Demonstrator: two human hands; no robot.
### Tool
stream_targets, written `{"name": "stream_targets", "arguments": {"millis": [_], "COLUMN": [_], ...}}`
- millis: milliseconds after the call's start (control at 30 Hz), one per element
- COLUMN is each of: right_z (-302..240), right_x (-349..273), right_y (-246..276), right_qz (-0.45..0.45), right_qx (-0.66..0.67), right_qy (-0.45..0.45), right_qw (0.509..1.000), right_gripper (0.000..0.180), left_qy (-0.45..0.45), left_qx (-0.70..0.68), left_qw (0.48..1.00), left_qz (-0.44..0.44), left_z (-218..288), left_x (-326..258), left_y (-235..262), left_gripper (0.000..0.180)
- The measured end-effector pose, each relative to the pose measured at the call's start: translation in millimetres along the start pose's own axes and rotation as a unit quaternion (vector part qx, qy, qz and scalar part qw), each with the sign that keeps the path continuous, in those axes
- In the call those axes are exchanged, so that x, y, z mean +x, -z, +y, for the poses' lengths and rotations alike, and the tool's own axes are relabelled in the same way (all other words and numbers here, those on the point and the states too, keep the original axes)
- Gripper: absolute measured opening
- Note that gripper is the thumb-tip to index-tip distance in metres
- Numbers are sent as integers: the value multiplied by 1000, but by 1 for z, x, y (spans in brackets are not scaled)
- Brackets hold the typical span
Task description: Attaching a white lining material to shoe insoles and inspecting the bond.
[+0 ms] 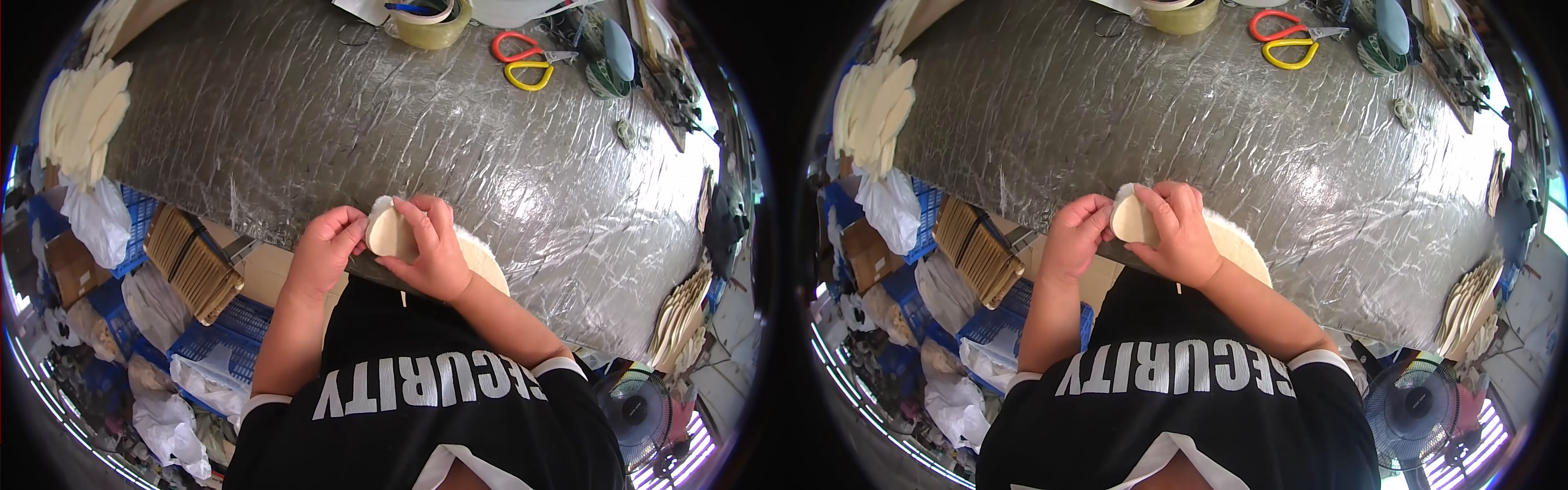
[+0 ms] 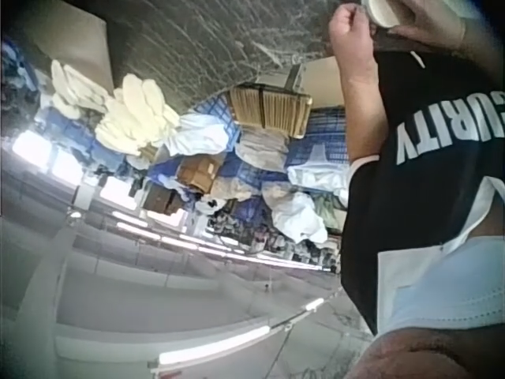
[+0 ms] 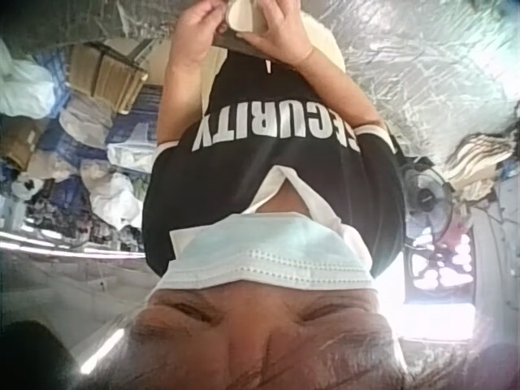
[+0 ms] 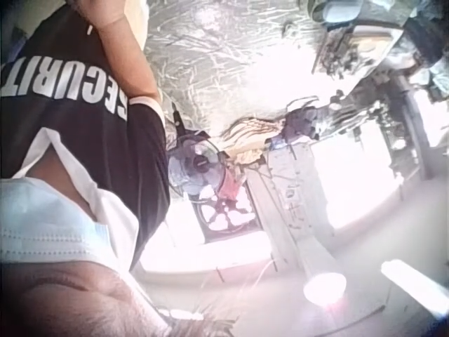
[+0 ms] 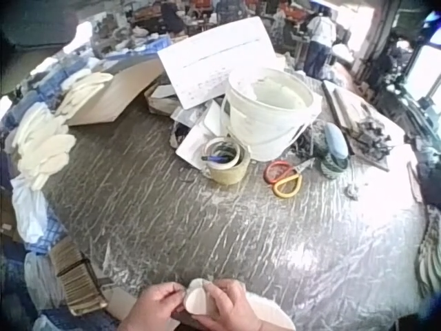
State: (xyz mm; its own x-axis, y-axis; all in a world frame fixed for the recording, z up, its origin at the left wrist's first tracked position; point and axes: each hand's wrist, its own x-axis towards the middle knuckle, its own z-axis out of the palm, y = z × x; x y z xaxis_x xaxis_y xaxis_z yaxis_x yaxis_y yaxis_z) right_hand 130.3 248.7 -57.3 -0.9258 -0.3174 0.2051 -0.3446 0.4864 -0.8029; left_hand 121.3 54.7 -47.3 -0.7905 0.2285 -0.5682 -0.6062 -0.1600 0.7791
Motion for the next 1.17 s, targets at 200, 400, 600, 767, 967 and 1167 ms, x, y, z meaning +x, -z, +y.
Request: {"name": "stream_targets", "arguments": {"millis": [200,400,600,767,967,1167], "right_z": [6,18,21,14,18,-2], "right_x": [-3,-10,-16,-11,-12,-34], "right_y": [-2,1,9,12,6,18], "right_qz": [22,99,68,49,57,23], "right_qx": [18,61,49,70,7,-136], "right_qy": [46,147,68,59,66,-21], "right_qw": [999,982,994,995,996,990], "right_gripper": [80,72,86,86,92,100], "left_qy": [8,15,-2,-58,-85,-84], "left_qx": [-17,76,-30,111,182,170], "left_qw": [999,993,993,984,972,974], "left_qz": [41,83,116,127,125,126], "left_z": [-10,-4,-6,-11,-15,-17], "left_x": [3,7,6,5,9,10], "left_y": [-8,-4,-4,-9,-8,-8], "left_gripper": [13,18,19,16,19,17]}}
